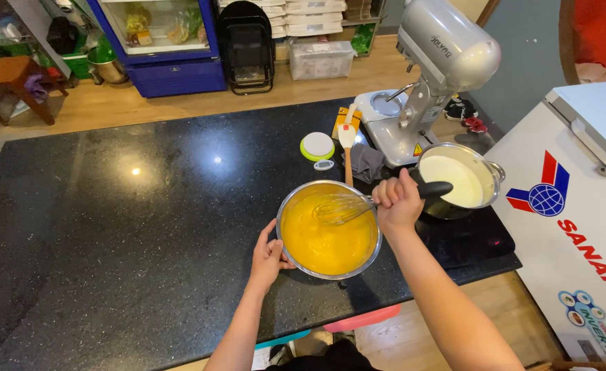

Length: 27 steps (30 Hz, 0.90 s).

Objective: Whisking a yellow mixture in a bowl while gradually adding a white liquid from a pot.

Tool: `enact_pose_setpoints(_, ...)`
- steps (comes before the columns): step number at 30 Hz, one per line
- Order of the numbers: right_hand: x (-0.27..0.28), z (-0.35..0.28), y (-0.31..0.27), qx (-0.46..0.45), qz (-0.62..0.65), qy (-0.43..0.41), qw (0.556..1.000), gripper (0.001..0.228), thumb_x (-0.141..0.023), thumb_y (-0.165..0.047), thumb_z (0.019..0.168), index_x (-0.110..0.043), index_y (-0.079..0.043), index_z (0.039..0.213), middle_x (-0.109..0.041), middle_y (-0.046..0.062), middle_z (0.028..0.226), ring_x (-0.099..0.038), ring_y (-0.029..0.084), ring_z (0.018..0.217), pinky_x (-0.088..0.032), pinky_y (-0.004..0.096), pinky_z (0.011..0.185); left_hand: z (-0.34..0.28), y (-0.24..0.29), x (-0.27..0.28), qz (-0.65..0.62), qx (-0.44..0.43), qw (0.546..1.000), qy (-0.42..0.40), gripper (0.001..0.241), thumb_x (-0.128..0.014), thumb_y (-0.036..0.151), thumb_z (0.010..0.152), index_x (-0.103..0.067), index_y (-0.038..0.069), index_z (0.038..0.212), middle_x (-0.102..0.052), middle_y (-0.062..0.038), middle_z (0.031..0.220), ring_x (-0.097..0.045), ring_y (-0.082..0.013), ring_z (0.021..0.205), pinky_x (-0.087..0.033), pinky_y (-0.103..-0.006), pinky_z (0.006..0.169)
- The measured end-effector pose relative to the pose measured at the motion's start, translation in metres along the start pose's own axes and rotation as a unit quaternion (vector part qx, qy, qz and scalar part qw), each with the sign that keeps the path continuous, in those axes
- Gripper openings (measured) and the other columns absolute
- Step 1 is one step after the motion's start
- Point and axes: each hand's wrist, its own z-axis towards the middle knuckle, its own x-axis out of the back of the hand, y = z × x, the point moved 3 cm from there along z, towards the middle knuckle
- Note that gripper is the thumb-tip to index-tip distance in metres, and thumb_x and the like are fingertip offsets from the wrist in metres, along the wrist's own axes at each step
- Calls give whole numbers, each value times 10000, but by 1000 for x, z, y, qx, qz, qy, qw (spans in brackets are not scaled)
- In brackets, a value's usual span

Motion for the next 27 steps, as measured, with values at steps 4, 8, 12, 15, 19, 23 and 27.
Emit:
enact_pose_setpoints(4, 33, -7, 30, -32, 47, 57, 997, 567, -551, -284, 1022, -263, -172, 547, -298, -3, 507, -332, 158, 487, -345, 338, 562, 0, 2, 0, -5, 7, 1000, -3, 568, -453, 130, 1028, -295, 161, 1573, -648, -69, 815, -633, -120, 650, -644, -329, 622)
enact_pose_setpoints(8, 47, -33, 59, -29, -160, 85, 983, 435, -590, -265, 1017, -426, -123, 640, -444, -18, 604, -465, 143, 618, -421, 325, 687, -1, 0, 0, -12, 1, 1000, -8, 577, -477, 148, 1029, -293, 155, 1576, -641, -66, 798, -625, -115, 646, -638, -322, 618)
enact_pose_setpoints(12, 54, -35, 57, -44, -265, 122, 956, 260, -609, -253, 974, -578, -125, 751, -628, -10, 758, -550, 113, 731, -439, 321, 794, 0, -3, 2, -21, -2, 1000, -5, 590, -495, 160, 1017, -303, 153, 1575, -620, -58, 770, -625, -119, 629, -624, -315, 600)
enact_pose_setpoints(15, 62, -23, 51, -94, -53, 81, 991, 510, -641, -288, 1048, -399, -125, 630, -430, -25, 600, -462, 135, 589, -562, 367, 793, -1, -4, 2, -21, -13, 1000, -7, 585, -514, 162, 1021, -316, 139, 1570, -614, -42, 776, -631, -102, 656, -626, -299, 609)
enact_pose_setpoints(19, 66, -4, 35, -49, -128, 104, 985, 519, -623, -290, 1070, -382, -124, 641, -407, -6, 569, -402, 130, 512, -365, 317, 534, -2, -1, 0, -20, -15, 1000, 6, 571, -511, 165, 1032, -327, 141, 1572, -615, -46, 770, -624, -109, 645, -603, -279, 599)
enact_pose_setpoints(23, 65, 13, 54, 25, -231, 84, 969, 468, -571, -244, 1060, -423, -104, 639, -422, -10, 562, -395, 125, 501, -364, 322, 536, -4, -2, -4, -12, 19, 999, 35, 558, -494, 146, 1018, -356, 184, 1558, -635, -35, 790, -621, -104, 646, -602, -274, 593)
enact_pose_setpoints(27, 65, 17, 115, -5, -129, 109, 986, 452, -569, -189, 1041, -376, -129, 638, -366, -24, 540, -332, 109, 470, -331, 327, 521, -6, 0, -5, -26, 9, 999, 43, 561, -507, 122, 1009, -400, 203, 1554, -612, -41, 754, -597, -104, 610, -573, -272, 555)
